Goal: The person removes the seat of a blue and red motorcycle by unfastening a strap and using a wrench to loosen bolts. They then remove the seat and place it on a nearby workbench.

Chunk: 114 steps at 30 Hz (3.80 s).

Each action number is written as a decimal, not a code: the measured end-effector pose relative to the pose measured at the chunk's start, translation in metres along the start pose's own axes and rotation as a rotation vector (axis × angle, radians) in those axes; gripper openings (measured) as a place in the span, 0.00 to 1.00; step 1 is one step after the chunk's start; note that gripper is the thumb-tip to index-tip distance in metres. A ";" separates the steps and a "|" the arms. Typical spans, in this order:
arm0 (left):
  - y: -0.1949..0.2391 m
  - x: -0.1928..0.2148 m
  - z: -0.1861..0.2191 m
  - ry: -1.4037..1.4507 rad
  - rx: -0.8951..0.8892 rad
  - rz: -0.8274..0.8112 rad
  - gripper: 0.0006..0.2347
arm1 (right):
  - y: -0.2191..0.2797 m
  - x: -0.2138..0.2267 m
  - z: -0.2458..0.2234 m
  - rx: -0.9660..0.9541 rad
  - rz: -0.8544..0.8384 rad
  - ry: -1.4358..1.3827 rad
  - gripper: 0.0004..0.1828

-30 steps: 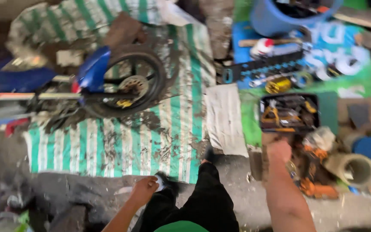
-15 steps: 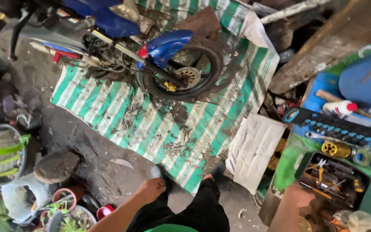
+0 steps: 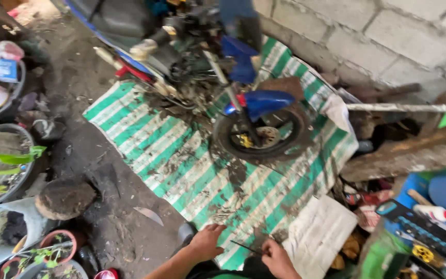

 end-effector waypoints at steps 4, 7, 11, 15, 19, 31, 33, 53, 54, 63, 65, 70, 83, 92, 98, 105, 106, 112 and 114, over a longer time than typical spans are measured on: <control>0.016 0.016 -0.056 0.036 -0.345 0.072 0.29 | -0.013 -0.023 -0.173 0.335 -0.229 -0.297 0.11; 0.050 0.064 -0.104 0.125 -0.336 0.141 0.13 | -0.057 -0.056 -0.243 0.482 -0.230 -0.269 0.12; 0.105 0.148 -0.196 0.216 -0.136 0.199 0.14 | -0.064 -0.036 -0.345 0.212 -0.281 0.029 0.16; 0.132 0.214 -0.298 0.556 0.089 0.565 0.19 | -0.089 -0.016 -0.393 0.055 -0.417 0.218 0.22; 0.120 0.285 -0.325 0.739 0.245 0.715 0.19 | -0.137 -0.004 -0.427 -0.029 -0.514 0.233 0.15; 0.033 0.600 -0.372 0.912 0.177 0.945 0.21 | -0.377 0.029 -0.584 0.094 -0.247 0.182 0.16; 0.030 0.660 -0.376 1.011 0.206 0.986 0.19 | -0.372 0.060 -0.622 -0.051 -0.344 0.125 0.17; -0.279 1.179 -0.465 0.599 -0.024 1.004 0.19 | -0.183 -0.122 -0.672 -0.875 -0.125 -0.398 0.21; -0.277 1.182 -0.461 0.559 0.019 0.984 0.19 | -0.178 -0.130 -0.688 -0.868 -0.157 -0.414 0.22; -0.245 1.167 -0.373 0.302 -0.205 0.748 0.17 | -0.149 -0.189 -0.729 -0.804 0.007 -0.555 0.21; -0.218 1.149 -0.349 0.348 -0.275 0.767 0.17 | -0.144 -0.202 -0.720 -0.769 0.032 -0.550 0.21; -0.133 1.044 -0.325 0.425 -0.289 0.659 0.19 | -0.110 -0.251 -0.694 -0.821 0.154 -0.724 0.17; -0.007 0.491 -0.334 0.400 -0.030 -0.293 0.16 | 0.024 -0.231 -0.643 -0.695 0.344 -1.610 0.33; 0.092 0.320 -0.124 -0.647 -0.489 -0.950 0.23 | 0.067 -0.245 -0.545 -0.514 1.402 -2.584 0.05; -0.077 0.283 -0.102 -0.616 -0.306 -0.789 0.28 | 0.097 -0.376 -0.437 -0.806 1.113 -2.624 0.17; -0.280 0.288 -0.059 -1.332 0.091 -0.726 0.15 | 0.158 -0.383 -0.388 -1.402 0.886 -2.368 0.21; -0.288 0.292 -0.051 -0.975 0.528 -0.629 0.20 | 0.165 -0.375 -0.371 -1.384 1.029 -2.352 0.17; -0.308 0.195 0.060 -0.863 0.228 -0.470 0.26 | 0.189 -0.231 -0.217 -1.373 0.822 -2.006 0.13; -0.291 0.151 0.082 -0.819 0.033 -0.488 0.26 | 0.179 -0.195 -0.135 -1.403 0.690 -1.721 0.19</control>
Point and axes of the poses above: each hand's wrist, its own y-axis away from the middle knuckle, its own x-axis out of the back of the hand, z = x × y, the point moved 7 cm from there along -y, towards the middle knuckle, and after that the axes turned 12 degrees about y, right-handed, at the moved point
